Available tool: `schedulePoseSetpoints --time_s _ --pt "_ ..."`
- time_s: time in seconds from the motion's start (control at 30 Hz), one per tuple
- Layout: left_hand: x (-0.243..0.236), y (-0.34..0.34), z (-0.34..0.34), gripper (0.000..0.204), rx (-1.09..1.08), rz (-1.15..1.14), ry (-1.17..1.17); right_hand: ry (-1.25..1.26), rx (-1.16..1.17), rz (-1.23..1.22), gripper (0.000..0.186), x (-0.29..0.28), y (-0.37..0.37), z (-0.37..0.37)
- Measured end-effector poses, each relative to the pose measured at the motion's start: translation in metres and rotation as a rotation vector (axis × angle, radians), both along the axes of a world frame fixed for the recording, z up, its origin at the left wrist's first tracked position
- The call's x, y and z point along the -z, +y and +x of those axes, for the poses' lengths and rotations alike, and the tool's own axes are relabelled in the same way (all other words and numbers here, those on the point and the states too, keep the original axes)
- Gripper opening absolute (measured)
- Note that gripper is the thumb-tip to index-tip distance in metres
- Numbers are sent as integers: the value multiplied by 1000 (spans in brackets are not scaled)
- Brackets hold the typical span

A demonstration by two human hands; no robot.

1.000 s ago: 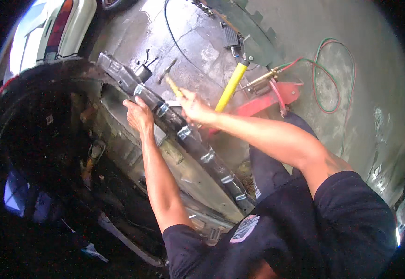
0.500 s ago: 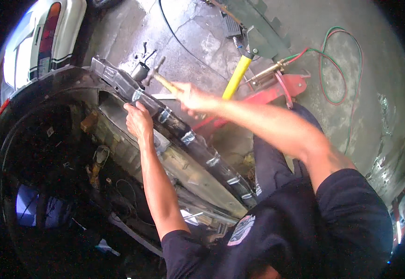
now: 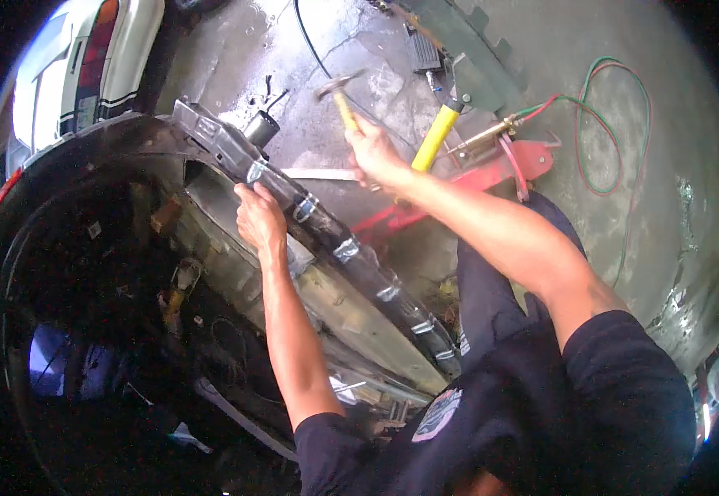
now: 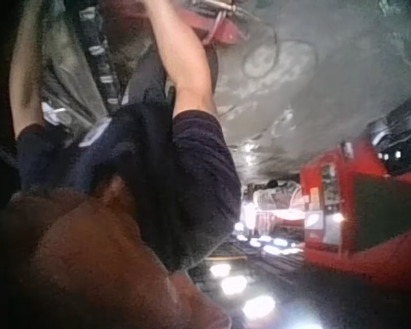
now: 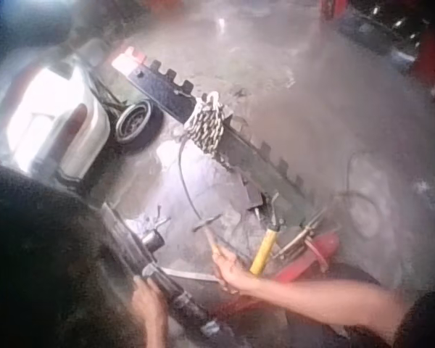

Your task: The person uses a wrench, a hammer, and a metal block to straighten and tighten components on a damaged car chassis.

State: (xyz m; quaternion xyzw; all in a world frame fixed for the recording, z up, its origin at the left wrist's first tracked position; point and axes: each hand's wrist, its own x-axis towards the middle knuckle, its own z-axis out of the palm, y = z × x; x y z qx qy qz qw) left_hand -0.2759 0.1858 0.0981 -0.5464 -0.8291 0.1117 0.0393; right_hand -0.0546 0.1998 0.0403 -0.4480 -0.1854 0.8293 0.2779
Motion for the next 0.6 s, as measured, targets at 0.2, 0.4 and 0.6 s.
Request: schedulePoseSetpoints --time_s 0.2,0.4,0.6 --pt "6 -2 -4 35 16 15 35 -21 -193 -58 61 -2 -19 1" --pt "2 -2 0 37 -20 24 11 85 -186 -91 58 -23 -35 -23" --pt "-14 -9 9 52 -52 -18 -132 -60 127 -64 48 6 19 -27"
